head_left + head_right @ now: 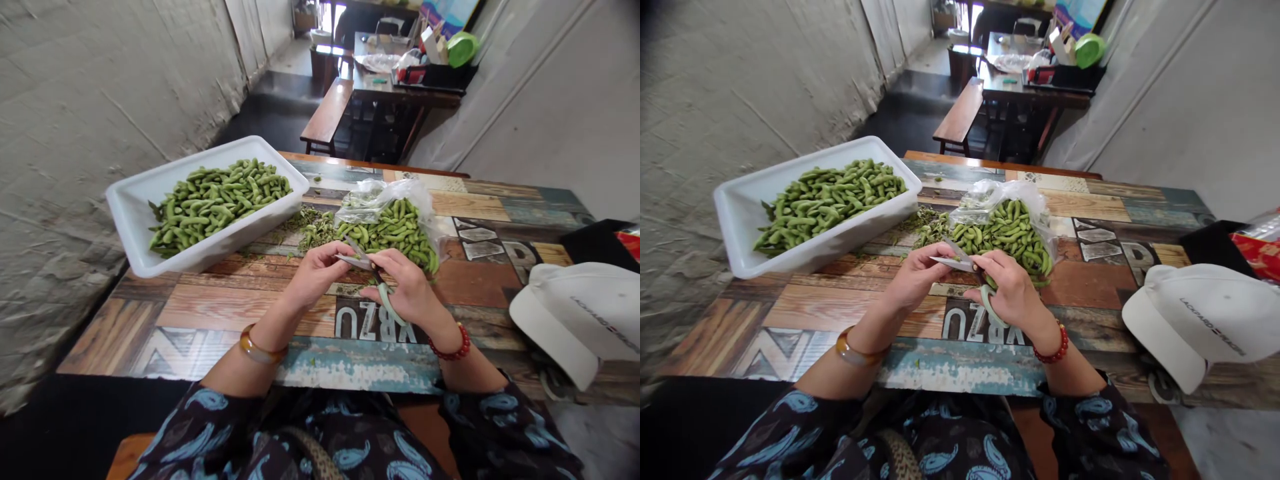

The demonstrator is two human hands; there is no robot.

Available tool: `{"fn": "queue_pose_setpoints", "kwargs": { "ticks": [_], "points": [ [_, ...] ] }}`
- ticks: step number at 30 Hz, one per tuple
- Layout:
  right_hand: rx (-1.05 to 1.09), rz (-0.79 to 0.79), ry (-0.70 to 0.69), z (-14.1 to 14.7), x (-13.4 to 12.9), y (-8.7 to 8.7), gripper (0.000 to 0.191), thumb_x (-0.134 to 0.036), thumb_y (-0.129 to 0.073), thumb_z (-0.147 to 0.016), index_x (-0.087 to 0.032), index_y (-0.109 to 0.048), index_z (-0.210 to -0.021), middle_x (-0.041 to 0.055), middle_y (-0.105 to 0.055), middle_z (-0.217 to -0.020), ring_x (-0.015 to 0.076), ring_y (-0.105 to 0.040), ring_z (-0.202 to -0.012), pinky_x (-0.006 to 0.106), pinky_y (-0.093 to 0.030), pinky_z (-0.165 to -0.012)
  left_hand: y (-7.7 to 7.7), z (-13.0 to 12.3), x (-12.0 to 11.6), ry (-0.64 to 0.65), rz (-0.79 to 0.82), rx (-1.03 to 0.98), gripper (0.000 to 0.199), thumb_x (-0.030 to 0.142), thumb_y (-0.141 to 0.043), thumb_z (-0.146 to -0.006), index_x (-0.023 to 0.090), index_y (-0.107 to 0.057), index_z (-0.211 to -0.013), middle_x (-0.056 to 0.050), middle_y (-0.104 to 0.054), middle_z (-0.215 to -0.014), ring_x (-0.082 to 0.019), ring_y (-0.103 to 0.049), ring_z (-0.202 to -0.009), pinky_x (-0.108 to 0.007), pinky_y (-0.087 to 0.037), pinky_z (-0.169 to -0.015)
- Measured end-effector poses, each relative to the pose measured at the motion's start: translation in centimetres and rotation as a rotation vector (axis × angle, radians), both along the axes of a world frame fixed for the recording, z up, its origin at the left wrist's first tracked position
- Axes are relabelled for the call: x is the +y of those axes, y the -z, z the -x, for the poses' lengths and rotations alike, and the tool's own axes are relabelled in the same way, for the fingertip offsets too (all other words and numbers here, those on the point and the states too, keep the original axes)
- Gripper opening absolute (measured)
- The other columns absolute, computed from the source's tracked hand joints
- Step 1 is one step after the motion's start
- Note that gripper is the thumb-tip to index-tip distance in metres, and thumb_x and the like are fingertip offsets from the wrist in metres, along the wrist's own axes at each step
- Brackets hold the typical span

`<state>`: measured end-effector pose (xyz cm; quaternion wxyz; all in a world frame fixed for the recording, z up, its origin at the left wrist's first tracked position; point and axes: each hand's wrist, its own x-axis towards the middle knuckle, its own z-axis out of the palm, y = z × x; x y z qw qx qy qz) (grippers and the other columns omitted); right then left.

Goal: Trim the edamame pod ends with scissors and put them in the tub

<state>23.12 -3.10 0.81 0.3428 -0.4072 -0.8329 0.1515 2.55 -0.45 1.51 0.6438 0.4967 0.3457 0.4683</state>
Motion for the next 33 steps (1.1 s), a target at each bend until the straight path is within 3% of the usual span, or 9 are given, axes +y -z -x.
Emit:
{"fn": "queue_pose_setpoints", "kwargs": {
  "ticks": [9,16,20,24,29,33],
  "points": [
    [0.008,0.016,0.006,0.22,0.08,0.29,0.045,-0.028,-0.072,-0.085,-0.022,-0.057,-0.127,0.0097,-0.064,-0.104,0.0244,-0.064,-0.093,0.039,-0.057,-0.081,0.00,-0.17,0.05,0.032,-0.034,0.043,0.021,0.037,-0.074,-0.080,0.016,-0.071,-0.084,-0.004,-0.071,-0.084,-0.013,-0.061,-0.074,-0.025,-0.046,-0.069],
    [-0.047,0.028,0.008,-0.41,0.20,0.73,0.041,-0.035,-0.067,-0.089,-0.023,-0.058,-0.127,0.0098,-0.068,-0.105,0.0233,-0.067,-0.092,0.036,-0.057,-0.079,0.23,0.16,0.43,0.006,-0.099,0.160,0.020,0.034,-0.073,-0.080,0.014,-0.071,-0.081,-0.004,-0.067,-0.080,-0.014,-0.058,-0.075,-0.026,-0.045,-0.071],
    [-0.002,0.057,0.066,-0.67,0.45,0.75,0.038,-0.040,-0.068,-0.088,-0.022,-0.063,-0.122,0.0075,-0.070,-0.095,0.0219,-0.068,-0.085,0.035,-0.057,-0.078,0.50,0.43,0.63,-0.043,-0.078,0.183,0.018,0.032,-0.075,-0.077,0.015,-0.070,-0.081,0.000,-0.062,-0.070,-0.011,-0.052,-0.065,-0.023,-0.040,-0.061],
    [0.082,0.088,0.155,-0.66,0.78,0.57,0.039,-0.042,-0.069,-0.086,-0.021,-0.066,-0.118,0.0063,-0.070,-0.091,0.0211,-0.068,-0.083,0.035,-0.057,-0.080,0.42,0.38,0.57,-0.021,0.051,0.094,0.024,0.034,-0.078,-0.074,0.016,-0.069,-0.086,0.003,-0.059,-0.064,-0.007,-0.048,-0.053,-0.020,-0.037,-0.051],
    [0.147,0.146,0.197,-0.69,0.81,0.32,0.041,-0.041,-0.071,-0.085,-0.021,-0.065,-0.120,0.0040,-0.069,-0.088,0.0198,-0.068,-0.080,0.034,-0.057,-0.080,-0.11,0.24,0.44,0.065,0.189,-0.097,0.034,0.037,-0.078,-0.075,0.017,-0.063,-0.098,-0.002,-0.069,-0.082,-0.011,-0.064,-0.058,-0.022,-0.048,-0.053],
    [0.145,0.146,0.179,-0.65,0.69,0.30,0.042,-0.042,-0.072,-0.084,-0.022,-0.065,-0.121,0.0054,-0.069,-0.092,0.0211,-0.068,-0.082,0.036,-0.057,-0.079,-0.10,0.29,0.62,0.043,0.219,-0.183,0.032,0.032,-0.081,-0.071,0.016,-0.059,-0.087,-0.004,-0.071,-0.094,-0.011,-0.068,-0.067,-0.020,-0.051,-0.056]
  ]
}}
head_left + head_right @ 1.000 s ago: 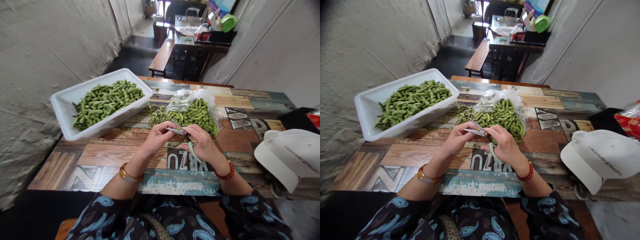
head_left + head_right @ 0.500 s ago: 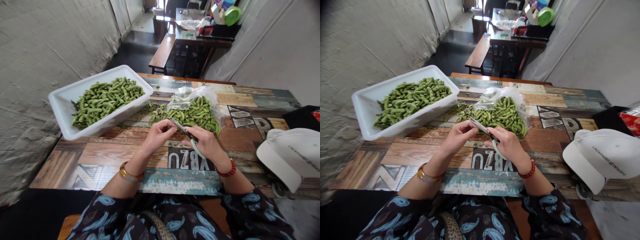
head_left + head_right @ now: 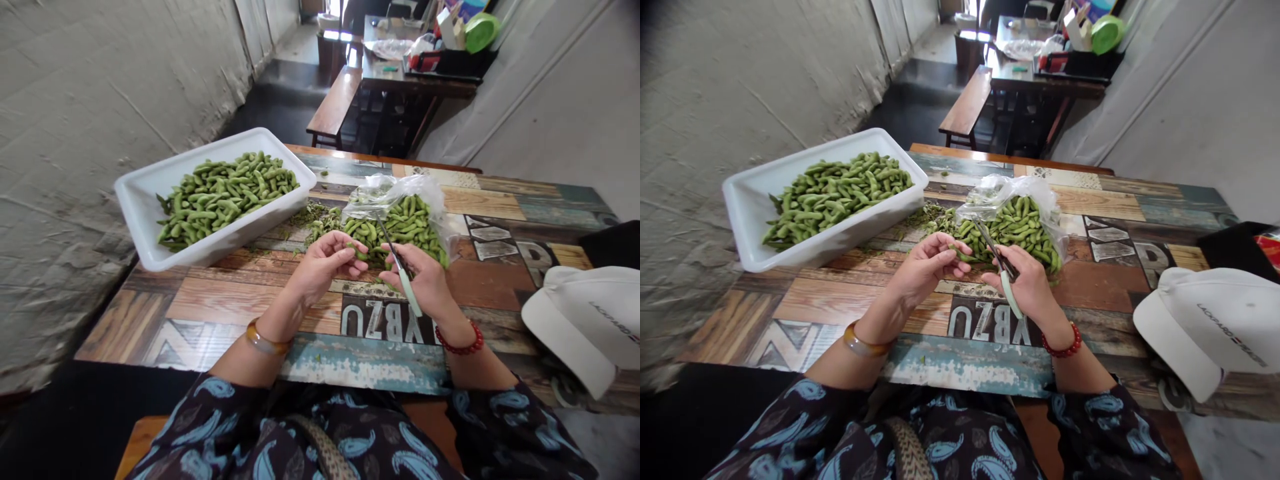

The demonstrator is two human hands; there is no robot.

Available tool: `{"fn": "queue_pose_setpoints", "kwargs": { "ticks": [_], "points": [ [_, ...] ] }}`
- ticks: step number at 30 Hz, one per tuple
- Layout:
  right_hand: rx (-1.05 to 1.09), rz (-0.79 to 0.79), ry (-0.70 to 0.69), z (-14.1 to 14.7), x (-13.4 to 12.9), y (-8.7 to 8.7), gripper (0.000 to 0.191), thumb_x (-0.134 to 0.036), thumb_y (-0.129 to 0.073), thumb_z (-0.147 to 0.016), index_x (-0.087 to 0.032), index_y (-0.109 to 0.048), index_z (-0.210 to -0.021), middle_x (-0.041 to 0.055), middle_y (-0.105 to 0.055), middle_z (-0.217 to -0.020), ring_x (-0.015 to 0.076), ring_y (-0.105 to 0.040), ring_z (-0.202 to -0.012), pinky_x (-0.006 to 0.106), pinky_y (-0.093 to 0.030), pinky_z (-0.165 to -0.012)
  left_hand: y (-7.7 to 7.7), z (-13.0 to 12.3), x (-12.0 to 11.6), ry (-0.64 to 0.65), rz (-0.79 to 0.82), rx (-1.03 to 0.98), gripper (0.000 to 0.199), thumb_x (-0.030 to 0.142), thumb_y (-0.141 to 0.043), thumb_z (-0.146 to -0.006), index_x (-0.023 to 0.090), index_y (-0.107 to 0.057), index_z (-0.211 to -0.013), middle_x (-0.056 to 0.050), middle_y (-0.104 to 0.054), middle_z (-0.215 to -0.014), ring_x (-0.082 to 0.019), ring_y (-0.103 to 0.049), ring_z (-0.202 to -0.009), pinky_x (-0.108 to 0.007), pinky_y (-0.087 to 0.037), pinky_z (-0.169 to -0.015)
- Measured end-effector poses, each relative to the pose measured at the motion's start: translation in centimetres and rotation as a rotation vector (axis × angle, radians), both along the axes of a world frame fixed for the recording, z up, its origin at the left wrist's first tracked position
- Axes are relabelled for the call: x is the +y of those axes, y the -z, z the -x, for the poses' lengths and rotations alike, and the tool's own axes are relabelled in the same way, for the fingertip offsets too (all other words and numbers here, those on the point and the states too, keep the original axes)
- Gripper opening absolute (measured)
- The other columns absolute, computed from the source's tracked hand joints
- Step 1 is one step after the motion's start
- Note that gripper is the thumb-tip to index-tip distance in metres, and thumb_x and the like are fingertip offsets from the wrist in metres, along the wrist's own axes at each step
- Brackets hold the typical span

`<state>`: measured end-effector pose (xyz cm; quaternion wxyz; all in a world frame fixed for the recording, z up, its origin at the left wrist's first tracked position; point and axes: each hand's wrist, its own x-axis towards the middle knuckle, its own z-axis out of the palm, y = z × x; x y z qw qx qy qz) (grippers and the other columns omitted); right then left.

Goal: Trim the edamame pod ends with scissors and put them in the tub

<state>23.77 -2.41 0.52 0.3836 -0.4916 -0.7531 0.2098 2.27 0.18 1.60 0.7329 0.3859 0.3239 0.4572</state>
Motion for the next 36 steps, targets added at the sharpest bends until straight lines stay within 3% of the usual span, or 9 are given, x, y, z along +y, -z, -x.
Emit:
{"fn": "queue_pose_setpoints", "kwargs": {
  "ticks": [5,9,12,21,36],
  "points": [
    [-0.050,-0.028,-0.063,0.3,-0.1,0.4,0.043,-0.040,-0.071,-0.085,-0.021,-0.063,-0.123,0.0086,-0.069,-0.098,0.0225,-0.069,-0.086,0.036,-0.058,-0.078,0.4,0.0,0.4,-0.123,0.091,-0.070,0.032,0.026,-0.084,-0.064,0.015,-0.059,-0.081,0.003,-0.064,-0.075,-0.003,-0.053,-0.053,-0.013,-0.040,-0.046],
    [-0.072,-0.091,-0.079,0.5,-0.2,1.1,0.044,-0.040,-0.072,-0.085,-0.021,-0.061,-0.123,0.0092,-0.069,-0.101,0.0216,-0.068,-0.083,0.035,-0.058,-0.075,0.4,0.0,0.5,-0.087,0.152,-0.148,0.032,0.022,-0.085,-0.063,0.015,-0.059,-0.080,0.000,-0.069,-0.084,-0.007,-0.063,-0.062,-0.017,-0.051,-0.056],
    [-0.113,-0.116,-0.111,0.5,-0.2,1.4,0.046,-0.036,-0.072,-0.085,-0.021,-0.059,-0.126,0.0106,-0.067,-0.107,0.0237,-0.067,-0.090,0.037,-0.059,-0.077,0.5,-0.2,0.3,-0.054,0.157,-0.157,0.032,0.020,-0.085,-0.063,0.014,-0.064,-0.086,0.000,-0.069,-0.078,-0.008,-0.066,-0.064,-0.018,-0.054,-0.061],
    [-0.201,-0.158,-0.137,0.6,-0.5,0.9,0.048,-0.033,-0.069,-0.088,-0.023,-0.054,-0.133,0.0118,-0.066,-0.112,0.0252,-0.066,-0.097,0.038,-0.059,-0.080,0.9,-0.7,-0.3,0.034,0.072,-0.024,0.033,0.029,-0.086,-0.066,0.012,-0.070,-0.088,-0.002,-0.070,-0.068,-0.008,-0.061,-0.053,-0.019,-0.050,-0.053],
    [-0.213,-0.194,-0.135,0.8,-0.8,0.3,0.049,-0.036,-0.070,-0.087,-0.022,-0.055,-0.132,0.0114,-0.066,-0.109,0.0262,-0.065,-0.097,0.041,-0.057,-0.084,0.9,-0.6,-0.2,0.030,0.069,-0.080,0.037,0.028,-0.087,-0.065,0.013,-0.059,-0.085,-0.002,-0.071,-0.067,-0.009,-0.065,-0.054,-0.018,-0.052,-0.055]
  ]
}}
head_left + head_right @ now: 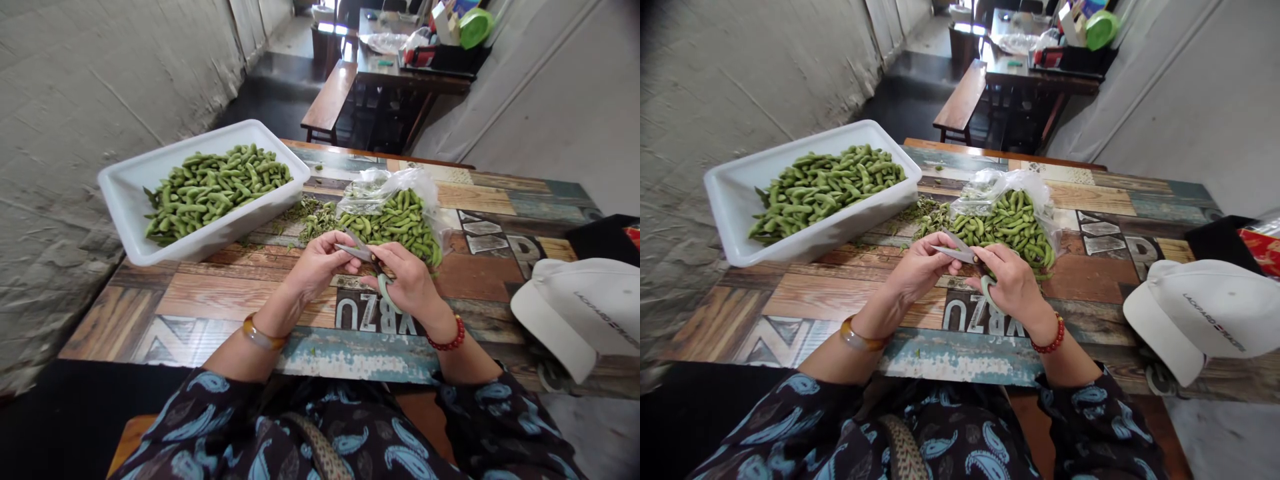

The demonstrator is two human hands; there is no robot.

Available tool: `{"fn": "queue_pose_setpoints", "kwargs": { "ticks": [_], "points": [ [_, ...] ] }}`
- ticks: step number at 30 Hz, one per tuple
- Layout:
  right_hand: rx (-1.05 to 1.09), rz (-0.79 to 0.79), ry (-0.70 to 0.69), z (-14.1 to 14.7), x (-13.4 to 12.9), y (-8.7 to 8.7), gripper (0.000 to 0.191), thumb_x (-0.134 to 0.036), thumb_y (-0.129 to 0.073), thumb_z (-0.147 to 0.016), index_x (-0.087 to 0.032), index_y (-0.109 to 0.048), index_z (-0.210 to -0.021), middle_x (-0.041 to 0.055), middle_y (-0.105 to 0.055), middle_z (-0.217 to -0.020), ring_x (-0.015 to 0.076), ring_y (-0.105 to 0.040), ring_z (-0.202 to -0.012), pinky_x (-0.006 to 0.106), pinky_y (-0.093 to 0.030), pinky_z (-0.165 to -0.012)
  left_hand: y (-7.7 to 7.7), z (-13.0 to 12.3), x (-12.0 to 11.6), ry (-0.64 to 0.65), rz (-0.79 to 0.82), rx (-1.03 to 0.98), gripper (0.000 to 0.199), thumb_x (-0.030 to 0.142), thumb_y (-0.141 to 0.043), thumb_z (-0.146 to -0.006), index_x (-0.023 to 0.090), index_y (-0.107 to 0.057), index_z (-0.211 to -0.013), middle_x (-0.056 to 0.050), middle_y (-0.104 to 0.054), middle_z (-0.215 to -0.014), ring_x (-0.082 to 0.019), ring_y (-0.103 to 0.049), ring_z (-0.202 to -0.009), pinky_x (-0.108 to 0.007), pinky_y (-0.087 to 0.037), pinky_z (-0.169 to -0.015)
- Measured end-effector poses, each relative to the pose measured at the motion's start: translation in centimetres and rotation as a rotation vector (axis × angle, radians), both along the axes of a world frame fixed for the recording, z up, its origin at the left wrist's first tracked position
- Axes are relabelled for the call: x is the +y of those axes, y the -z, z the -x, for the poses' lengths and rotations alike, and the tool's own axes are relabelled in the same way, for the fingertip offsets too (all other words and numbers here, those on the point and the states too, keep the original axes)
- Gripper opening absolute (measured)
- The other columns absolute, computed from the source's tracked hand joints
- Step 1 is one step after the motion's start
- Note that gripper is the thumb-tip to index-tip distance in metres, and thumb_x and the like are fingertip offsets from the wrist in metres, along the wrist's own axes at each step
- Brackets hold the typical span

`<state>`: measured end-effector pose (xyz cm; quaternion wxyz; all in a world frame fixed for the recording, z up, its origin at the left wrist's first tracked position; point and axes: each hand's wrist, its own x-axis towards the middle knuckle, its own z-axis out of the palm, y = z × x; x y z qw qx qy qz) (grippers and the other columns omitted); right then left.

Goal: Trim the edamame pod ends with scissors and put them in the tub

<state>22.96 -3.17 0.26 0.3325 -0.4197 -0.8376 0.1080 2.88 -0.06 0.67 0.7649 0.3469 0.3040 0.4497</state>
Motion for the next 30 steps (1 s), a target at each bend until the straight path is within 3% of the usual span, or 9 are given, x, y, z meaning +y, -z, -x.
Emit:
{"fn": "queue_pose_setpoints", "kwargs": {
  "ticks": [14,19,23,26,28,30],
  "points": [
    [-0.085,0.002,0.049,-0.3,-0.1,0.3,0.044,-0.038,-0.066,-0.091,-0.023,-0.057,-0.131,0.0100,-0.070,-0.109,0.0239,-0.070,-0.093,0.034,-0.058,-0.079,0.1,0.0,0.1,-0.004,-0.072,0.088,0.029,0.028,-0.084,-0.068,0.012,-0.063,-0.080,0.001,-0.065,-0.070,-0.006,-0.058,-0.051,-0.018,-0.047,-0.050],
    [0.036,-0.024,0.122,-0.4,0.2,0.5,0.042,-0.042,-0.067,-0.089,-0.020,-0.061,-0.125,0.0093,-0.069,-0.102,0.0210,-0.068,-0.081,0.033,-0.057,-0.074,-0.1,0.7,0.9,-0.048,-0.019,0.054,0.024,0.027,-0.076,-0.073,0.012,-0.068,-0.091,0.002,-0.059,-0.065,-0.006,-0.053,-0.052,-0.018,-0.045,-0.052],
    [0.106,-0.020,0.165,-0.6,0.6,0.6,0.043,-0.045,-0.068,-0.088,-0.018,-0.062,-0.122,0.0077,-0.068,-0.092,0.0195,-0.064,-0.073,0.034,-0.056,-0.072,-0.2,1.3,1.3,-0.092,0.021,0.087,0.024,0.034,-0.075,-0.072,0.014,-0.063,-0.074,0.002,-0.054,-0.062,-0.007,-0.048,-0.052,-0.019,-0.040,-0.048],
    [0.110,-0.015,0.166,-0.6,0.7,0.8,0.043,-0.045,-0.067,-0.088,-0.018,-0.063,-0.121,0.0082,-0.068,-0.092,0.0200,-0.065,-0.073,0.035,-0.056,-0.073,0.2,1.3,1.4,-0.095,-0.024,0.239,0.030,0.042,-0.072,-0.075,0.015,-0.059,-0.069,0.004,-0.047,-0.056,-0.007,-0.039,-0.048,-0.020,-0.031,-0.045],
    [0.102,-0.016,0.160,-0.5,0.7,0.9,0.043,-0.045,-0.067,-0.088,-0.018,-0.063,-0.121,0.0085,-0.069,-0.093,0.0208,-0.065,-0.075,0.035,-0.056,-0.074,0.5,1.2,1.4,-0.092,-0.165,0.439,0.029,0.042,-0.068,-0.079,0.015,-0.061,-0.070,0.005,-0.042,-0.052,-0.007,-0.034,-0.047,-0.021,-0.027,-0.046],
    [0.095,-0.009,0.157,-0.5,0.6,0.9,0.043,-0.045,-0.067,-0.088,-0.019,-0.063,-0.121,0.0085,-0.069,-0.094,0.0216,-0.066,-0.078,0.035,-0.056,-0.075,0.8,1.0,1.4,-0.106,-0.368,0.686,0.026,0.037,-0.067,-0.081,0.015,-0.062,-0.068,0.004,-0.047,-0.055,-0.009,-0.040,-0.052,-0.023,-0.031,-0.051]
  ]
}}
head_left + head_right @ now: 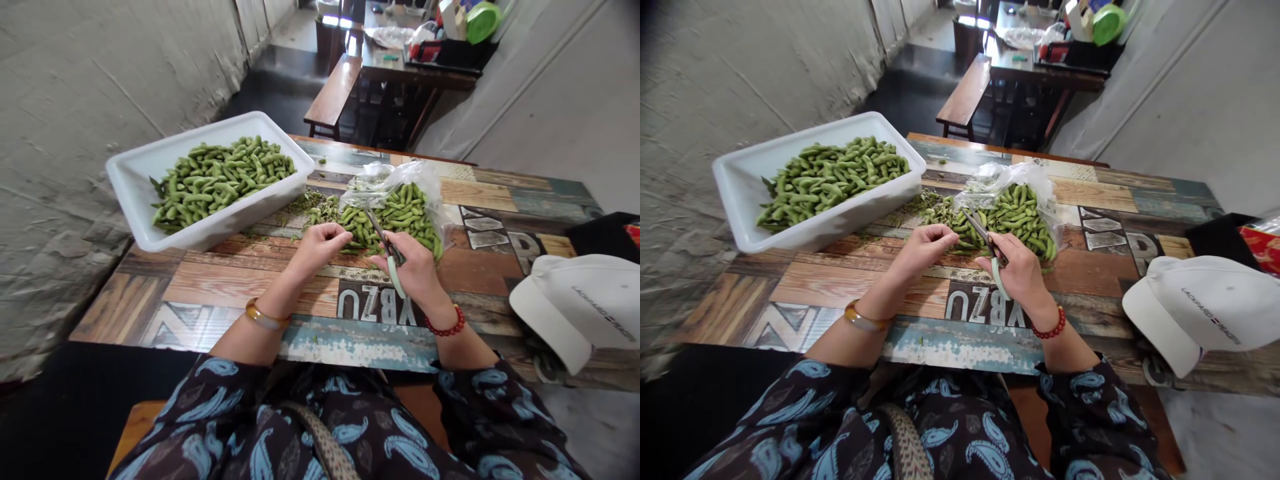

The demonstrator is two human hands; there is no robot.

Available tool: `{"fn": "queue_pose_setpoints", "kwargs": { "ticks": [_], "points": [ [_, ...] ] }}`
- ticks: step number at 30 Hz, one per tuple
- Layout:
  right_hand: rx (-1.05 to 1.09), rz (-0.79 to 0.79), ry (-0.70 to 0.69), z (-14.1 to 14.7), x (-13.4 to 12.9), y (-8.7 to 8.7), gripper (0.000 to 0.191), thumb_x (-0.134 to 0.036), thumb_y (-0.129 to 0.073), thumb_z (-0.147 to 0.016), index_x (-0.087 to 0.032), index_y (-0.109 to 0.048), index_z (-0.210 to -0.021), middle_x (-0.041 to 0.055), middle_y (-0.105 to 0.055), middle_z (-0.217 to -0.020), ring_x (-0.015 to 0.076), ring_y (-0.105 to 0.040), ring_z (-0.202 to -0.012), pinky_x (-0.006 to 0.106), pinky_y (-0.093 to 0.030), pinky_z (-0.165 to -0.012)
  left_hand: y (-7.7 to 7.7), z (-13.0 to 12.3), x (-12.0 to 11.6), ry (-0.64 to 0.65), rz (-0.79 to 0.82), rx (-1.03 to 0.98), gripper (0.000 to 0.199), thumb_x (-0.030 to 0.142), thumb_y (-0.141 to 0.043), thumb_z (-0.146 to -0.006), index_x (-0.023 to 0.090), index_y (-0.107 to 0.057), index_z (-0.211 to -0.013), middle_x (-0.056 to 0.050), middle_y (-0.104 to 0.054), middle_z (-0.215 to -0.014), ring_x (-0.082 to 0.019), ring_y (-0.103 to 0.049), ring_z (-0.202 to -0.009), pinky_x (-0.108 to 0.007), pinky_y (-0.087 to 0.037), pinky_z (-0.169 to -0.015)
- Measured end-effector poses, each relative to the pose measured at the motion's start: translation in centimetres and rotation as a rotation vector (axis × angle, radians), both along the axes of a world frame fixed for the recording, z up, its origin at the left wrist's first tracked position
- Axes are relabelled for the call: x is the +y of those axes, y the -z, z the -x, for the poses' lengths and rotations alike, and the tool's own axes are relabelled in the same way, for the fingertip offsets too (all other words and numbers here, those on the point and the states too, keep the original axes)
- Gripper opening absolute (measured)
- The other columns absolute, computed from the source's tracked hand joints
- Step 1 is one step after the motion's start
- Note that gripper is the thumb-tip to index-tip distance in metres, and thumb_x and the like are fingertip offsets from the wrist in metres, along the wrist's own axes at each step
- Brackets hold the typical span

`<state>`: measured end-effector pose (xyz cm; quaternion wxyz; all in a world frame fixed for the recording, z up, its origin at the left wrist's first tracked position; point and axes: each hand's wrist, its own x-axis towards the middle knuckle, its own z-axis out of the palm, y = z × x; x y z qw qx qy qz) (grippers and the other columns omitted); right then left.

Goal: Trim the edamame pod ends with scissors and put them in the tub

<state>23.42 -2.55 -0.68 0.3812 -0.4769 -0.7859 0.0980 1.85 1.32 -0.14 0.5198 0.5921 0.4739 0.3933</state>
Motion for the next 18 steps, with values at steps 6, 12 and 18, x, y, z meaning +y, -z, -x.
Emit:
{"fn": "queue_pose_setpoints", "kwargs": {
  "ticks": [6,12,18],
  "points": [
    [0.010,0.017,0.012,0.0,-0.1,0.0,0.043,-0.046,-0.066,-0.088,-0.020,-0.062,-0.121,0.0079,-0.069,-0.094,0.0215,-0.066,-0.081,0.035,-0.057,-0.076,0.7,-0.6,-0.4,0.110,-0.364,0.696,0.012,0.022,-0.062,-0.084,0.018,-0.074,-0.084,-0.007,-0.065,-0.086,-0.018,-0.059,-0.078,-0.028,-0.041,-0.068],
    [0.004,-0.017,-0.004,0.0,0.0,0.3,0.042,-0.043,-0.066,-0.089,-0.019,-0.061,-0.123,0.0081,-0.069,-0.095,0.0198,-0.065,-0.075,0.035,-0.057,-0.074,1.3,-0.6,-0.3,0.101,-0.398,0.623,0.004,0.016,-0.067,-0.077,0.019,-0.067,-0.074,-0.005,-0.058,-0.078,-0.017,-0.053,-0.071,-0.027,-0.036,-0.063],
    [0.018,-0.006,0.009,0.0,0.0,0.2,0.042,-0.042,-0.067,-0.088,-0.021,-0.060,-0.124,0.0079,-0.068,-0.097,0.0199,-0.066,-0.076,0.036,-0.058,-0.076,-0.3,-0.2,-0.4,0.076,-0.144,-0.059,0.016,0.025,-0.071,-0.076,0.015,-0.059,-0.075,0.002,-0.054,-0.070,-0.010,-0.044,-0.063,-0.022,-0.034,-0.060]
  ]
}}
